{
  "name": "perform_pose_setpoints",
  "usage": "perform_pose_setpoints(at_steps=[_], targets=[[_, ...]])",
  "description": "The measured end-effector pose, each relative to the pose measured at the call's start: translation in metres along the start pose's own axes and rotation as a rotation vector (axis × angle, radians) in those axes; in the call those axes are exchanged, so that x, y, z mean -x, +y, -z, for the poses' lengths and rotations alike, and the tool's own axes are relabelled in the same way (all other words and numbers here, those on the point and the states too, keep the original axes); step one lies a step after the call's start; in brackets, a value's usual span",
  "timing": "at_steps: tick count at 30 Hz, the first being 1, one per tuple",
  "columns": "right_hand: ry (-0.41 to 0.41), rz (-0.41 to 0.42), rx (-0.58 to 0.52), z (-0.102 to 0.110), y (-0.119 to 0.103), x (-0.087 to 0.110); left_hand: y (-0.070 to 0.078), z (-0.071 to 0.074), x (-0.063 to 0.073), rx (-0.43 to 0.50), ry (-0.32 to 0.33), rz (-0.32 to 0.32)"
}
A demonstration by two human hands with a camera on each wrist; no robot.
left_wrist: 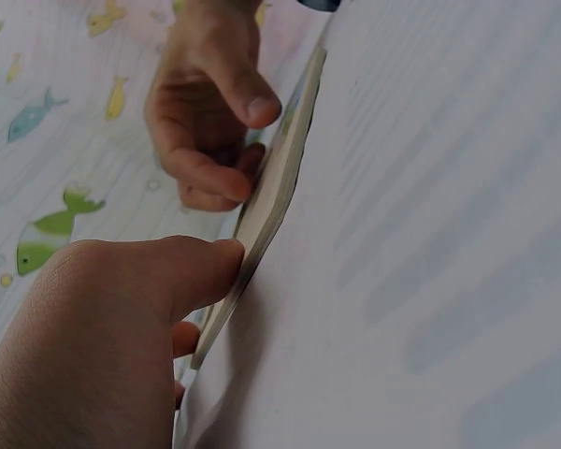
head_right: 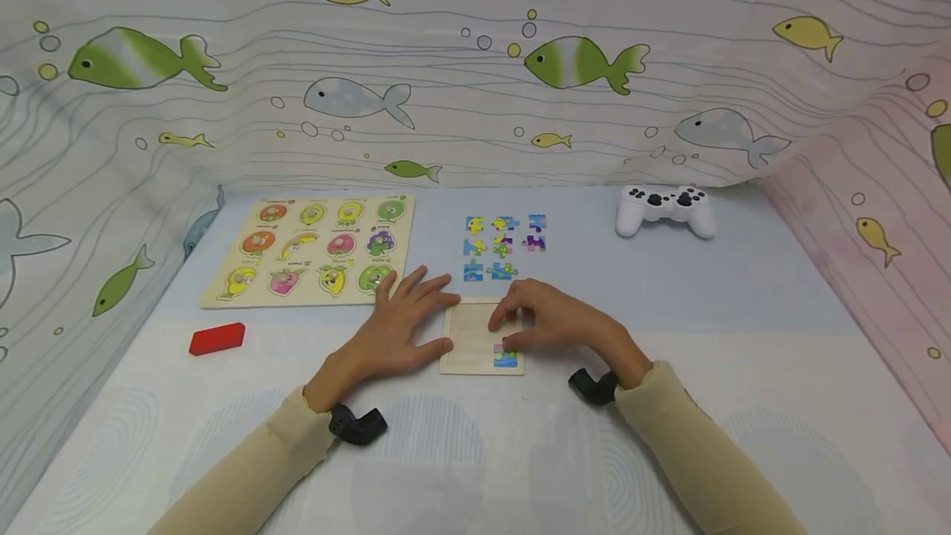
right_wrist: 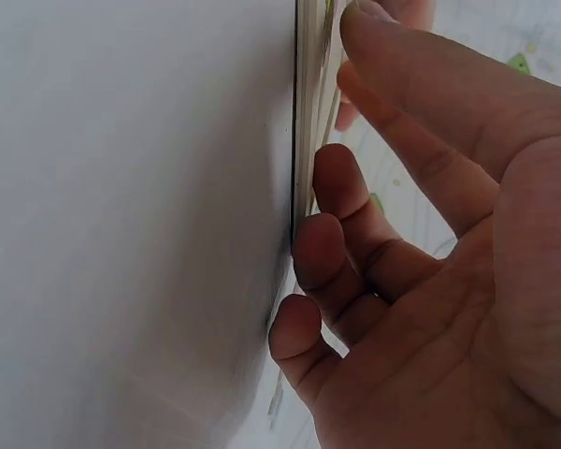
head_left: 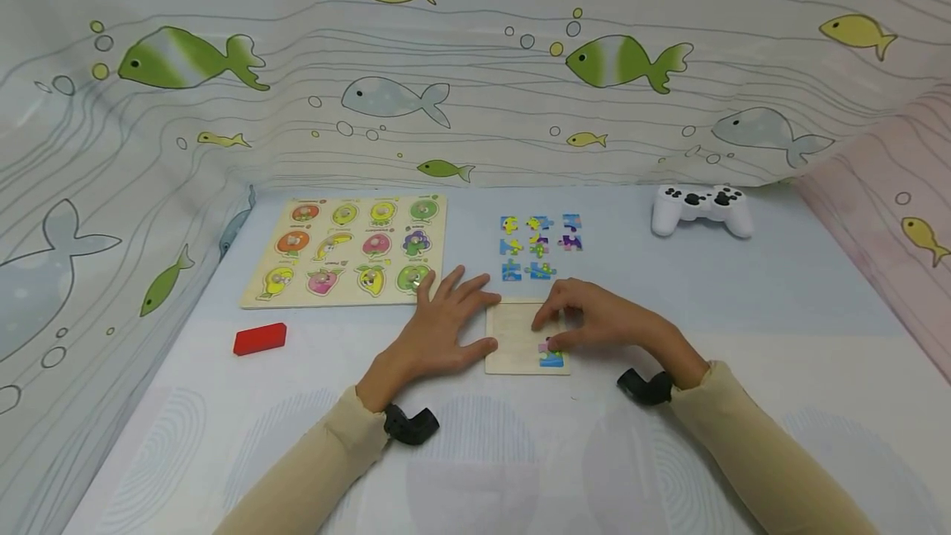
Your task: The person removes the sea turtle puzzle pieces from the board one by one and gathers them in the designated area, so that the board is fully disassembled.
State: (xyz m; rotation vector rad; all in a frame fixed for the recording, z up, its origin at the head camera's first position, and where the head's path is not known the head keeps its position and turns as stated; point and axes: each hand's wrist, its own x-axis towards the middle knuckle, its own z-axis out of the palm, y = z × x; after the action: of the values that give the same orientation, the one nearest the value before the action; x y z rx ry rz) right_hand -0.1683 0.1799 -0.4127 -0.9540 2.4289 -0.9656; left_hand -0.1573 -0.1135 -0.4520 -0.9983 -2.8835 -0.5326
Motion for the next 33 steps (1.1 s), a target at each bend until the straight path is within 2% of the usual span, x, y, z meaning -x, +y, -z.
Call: perform_pose_setpoints(at_steps=[7,14,33], targets=[[-0.046,0.009,0.017,-0.0025,-0.0011,0.0013,-0.0008,0.0003,-0.001,0.0,0.009,-0.01],[-0.06,0.045,0.038,-0.0028,-0.005,0.0029,-0.0008,0.0008,-0.0011,0.003,0.01,-0.007],[-0.091,0.066,0.026,-0.0017,-0.0072,0.0064,-0.0009,-0.0002,-0.0005,-0.003,0.013,-0.01]])
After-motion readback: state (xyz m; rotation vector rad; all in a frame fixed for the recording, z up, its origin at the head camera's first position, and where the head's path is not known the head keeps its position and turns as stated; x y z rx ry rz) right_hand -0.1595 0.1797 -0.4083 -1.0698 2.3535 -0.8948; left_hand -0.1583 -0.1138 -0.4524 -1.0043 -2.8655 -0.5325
